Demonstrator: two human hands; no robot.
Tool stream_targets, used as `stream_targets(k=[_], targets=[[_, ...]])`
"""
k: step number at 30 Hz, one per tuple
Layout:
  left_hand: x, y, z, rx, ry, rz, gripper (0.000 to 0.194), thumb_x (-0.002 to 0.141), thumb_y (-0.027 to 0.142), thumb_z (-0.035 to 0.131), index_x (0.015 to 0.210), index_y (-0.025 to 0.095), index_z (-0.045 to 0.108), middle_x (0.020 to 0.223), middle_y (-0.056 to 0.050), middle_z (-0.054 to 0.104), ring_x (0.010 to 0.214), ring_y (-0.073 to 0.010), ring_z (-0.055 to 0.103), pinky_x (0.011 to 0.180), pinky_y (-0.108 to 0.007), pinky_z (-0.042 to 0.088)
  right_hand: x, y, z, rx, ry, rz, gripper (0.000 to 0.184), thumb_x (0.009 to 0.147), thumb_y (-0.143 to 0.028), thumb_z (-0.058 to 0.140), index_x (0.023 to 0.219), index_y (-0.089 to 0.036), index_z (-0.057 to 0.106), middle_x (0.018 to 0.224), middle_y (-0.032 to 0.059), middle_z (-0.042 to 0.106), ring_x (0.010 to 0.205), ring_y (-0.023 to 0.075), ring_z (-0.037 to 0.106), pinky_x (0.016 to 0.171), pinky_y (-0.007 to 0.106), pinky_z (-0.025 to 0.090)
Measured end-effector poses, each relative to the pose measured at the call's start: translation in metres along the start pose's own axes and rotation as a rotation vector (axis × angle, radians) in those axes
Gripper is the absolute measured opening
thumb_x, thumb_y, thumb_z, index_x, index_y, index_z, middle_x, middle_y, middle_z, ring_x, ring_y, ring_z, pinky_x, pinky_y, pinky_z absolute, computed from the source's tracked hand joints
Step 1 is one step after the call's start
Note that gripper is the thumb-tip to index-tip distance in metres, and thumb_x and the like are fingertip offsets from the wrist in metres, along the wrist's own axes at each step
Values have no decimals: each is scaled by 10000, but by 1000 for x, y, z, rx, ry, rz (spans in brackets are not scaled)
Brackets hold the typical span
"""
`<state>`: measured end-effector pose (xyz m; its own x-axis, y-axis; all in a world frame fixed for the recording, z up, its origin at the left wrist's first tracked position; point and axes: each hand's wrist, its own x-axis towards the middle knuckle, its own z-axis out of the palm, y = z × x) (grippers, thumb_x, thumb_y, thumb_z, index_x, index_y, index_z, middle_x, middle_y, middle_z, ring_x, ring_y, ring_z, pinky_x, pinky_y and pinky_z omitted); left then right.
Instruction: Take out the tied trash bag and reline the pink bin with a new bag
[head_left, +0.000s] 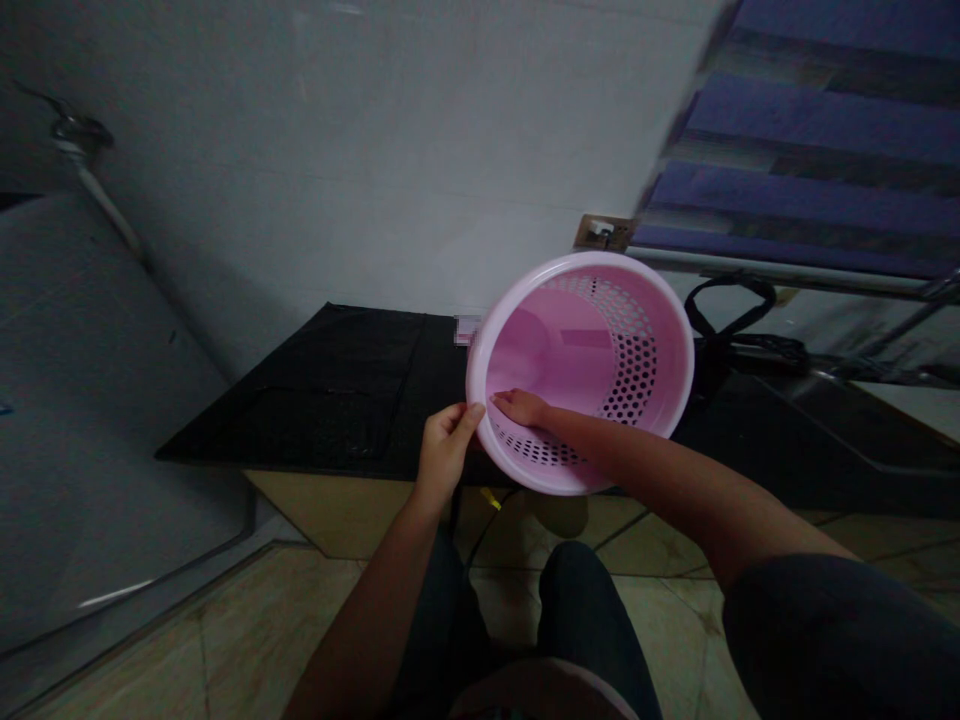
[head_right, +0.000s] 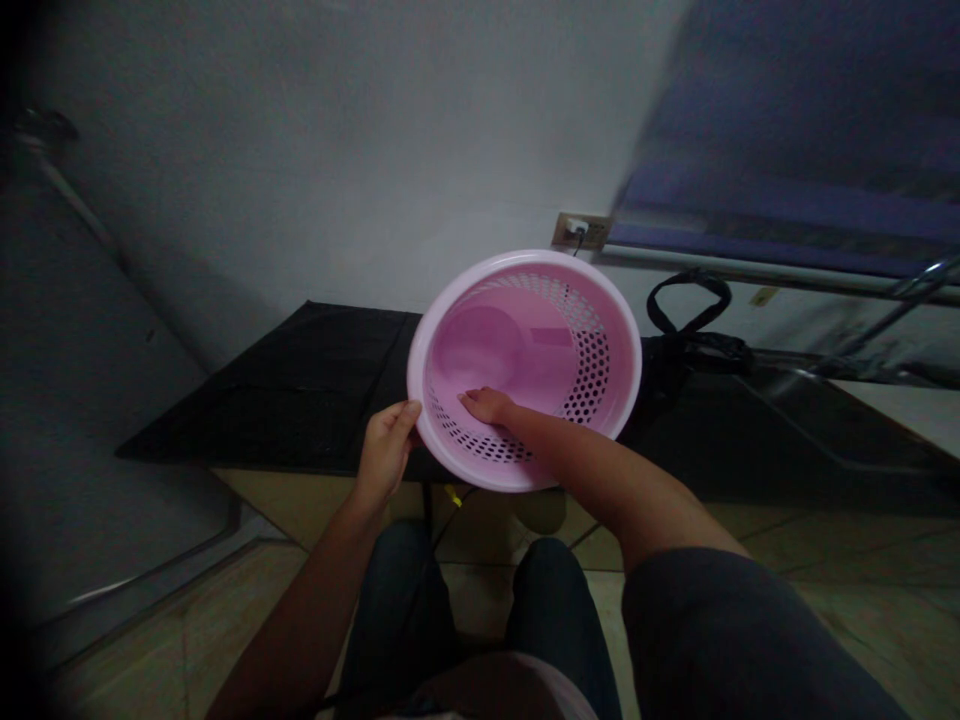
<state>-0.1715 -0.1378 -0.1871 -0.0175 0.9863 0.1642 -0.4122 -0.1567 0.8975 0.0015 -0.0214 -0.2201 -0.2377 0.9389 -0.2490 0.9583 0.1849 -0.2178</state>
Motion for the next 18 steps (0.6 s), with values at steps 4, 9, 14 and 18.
stream_targets(k=[4,9,14,18], targets=[[0,-1,1,4,7,-27,490,625,600,734,660,113,697,578,-29,645,504,-125,540,479,-230,434,1,-1,0,23,-17,8,633,986,-508,177,1350,-159,558,1317,126,563,1210,229,550,1036,304,397],[1,-4,2,4,17,-35,511,613,619,736,637,111,691,570,-33,647,504,-124,549,495,-232,445,4,1,1,4,-25,1,670,981,-528,156,1369,-138,538,1353,142,529,1257,248,511,1074,322,366],[0,-4,3,2,28,-67,535,603,646,726,601,113,671,542,-22,620,459,-114,516,435,-226,409,6,3,2,-5,-22,0,672,977,-541,147,1376,-162,534,1353,134,530,1263,248,506,1069,331,372],[-1,-4,4,-5,29,-68,551,592,663,723,578,116,656,526,-18,607,444,-107,502,431,-224,405,3,1,-1,-3,-25,19,662,979,-535,158,1344,-159,562,1320,135,558,1208,245,551,1020,315,412]])
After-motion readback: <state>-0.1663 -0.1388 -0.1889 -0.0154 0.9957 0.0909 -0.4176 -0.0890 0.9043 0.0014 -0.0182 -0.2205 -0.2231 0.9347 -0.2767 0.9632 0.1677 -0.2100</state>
